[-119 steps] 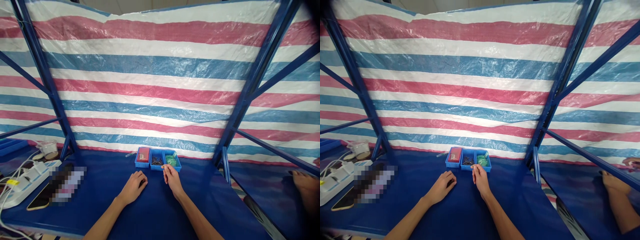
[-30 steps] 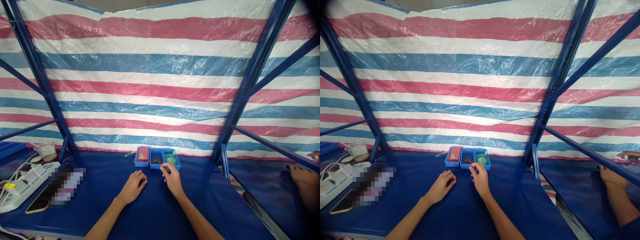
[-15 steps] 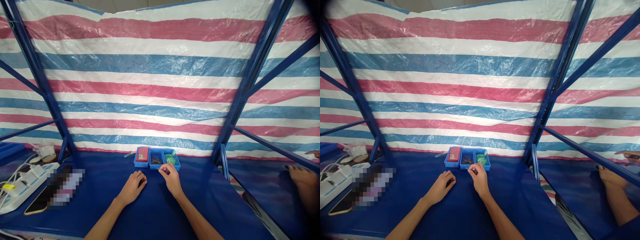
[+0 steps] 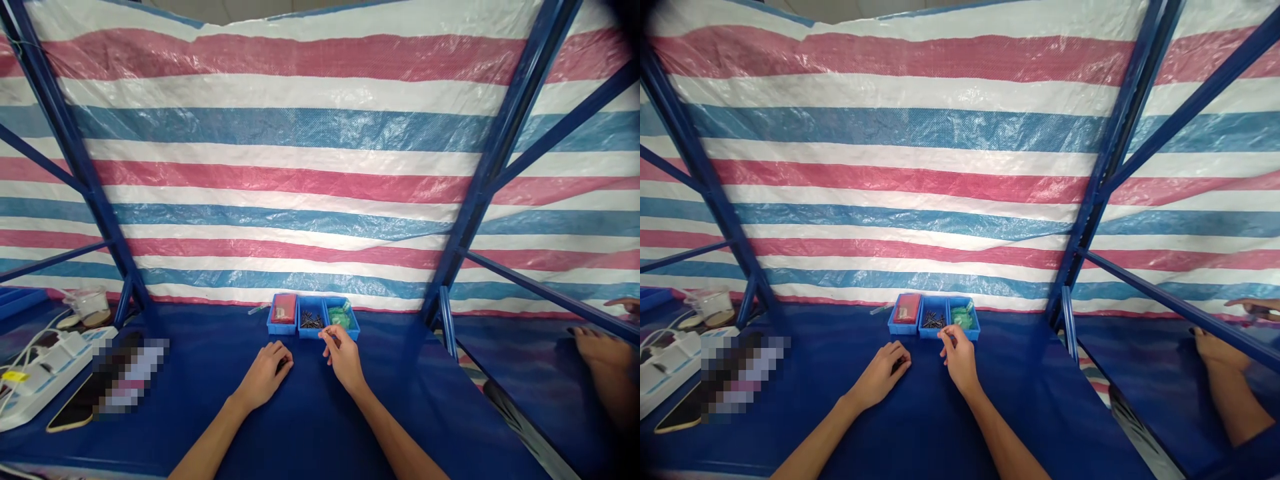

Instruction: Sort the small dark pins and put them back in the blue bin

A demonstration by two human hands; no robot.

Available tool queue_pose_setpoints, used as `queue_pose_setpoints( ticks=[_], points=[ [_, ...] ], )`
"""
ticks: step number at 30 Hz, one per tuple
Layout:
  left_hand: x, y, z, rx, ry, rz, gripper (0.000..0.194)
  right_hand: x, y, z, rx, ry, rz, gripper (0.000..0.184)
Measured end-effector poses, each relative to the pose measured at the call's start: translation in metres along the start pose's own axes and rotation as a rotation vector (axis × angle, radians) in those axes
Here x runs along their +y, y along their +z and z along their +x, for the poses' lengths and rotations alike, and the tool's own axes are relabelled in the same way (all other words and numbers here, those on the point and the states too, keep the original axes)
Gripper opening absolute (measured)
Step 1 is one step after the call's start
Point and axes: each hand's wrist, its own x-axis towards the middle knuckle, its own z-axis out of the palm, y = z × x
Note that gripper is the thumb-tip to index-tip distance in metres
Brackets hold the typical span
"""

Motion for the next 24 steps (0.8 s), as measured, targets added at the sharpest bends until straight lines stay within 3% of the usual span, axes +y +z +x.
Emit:
queue_pose_setpoints(
  ticks=[8,14,18,24],
  points=[
    [0.0047,-0.0032,0.0002,-0.011,-0.018,0.002,0.021,-0.0002,-0.0006,0.0020,0.038,-0.221,-0.165,0.028],
    [0.0049,-0.0041,0.0004,-0.011,-0.023,-0.001,0.024,-0.0006,0.0019,-0.0002,0.011,-0.253,-0.178,0.020],
    [0.0048,-0.0038,0.0001,-0.010,-0.017,-0.004,0.024,-0.0056,0.0014,-0.0019,-0.008,-0.220,-0.120,0.022],
    [0.0047,-0.0037,0.0006,-0.012,-0.014,-0.010,0.023,-0.0008,0.0019,-0.0010,-0.056,-0.026,-0.013,0.033]
  ],
)
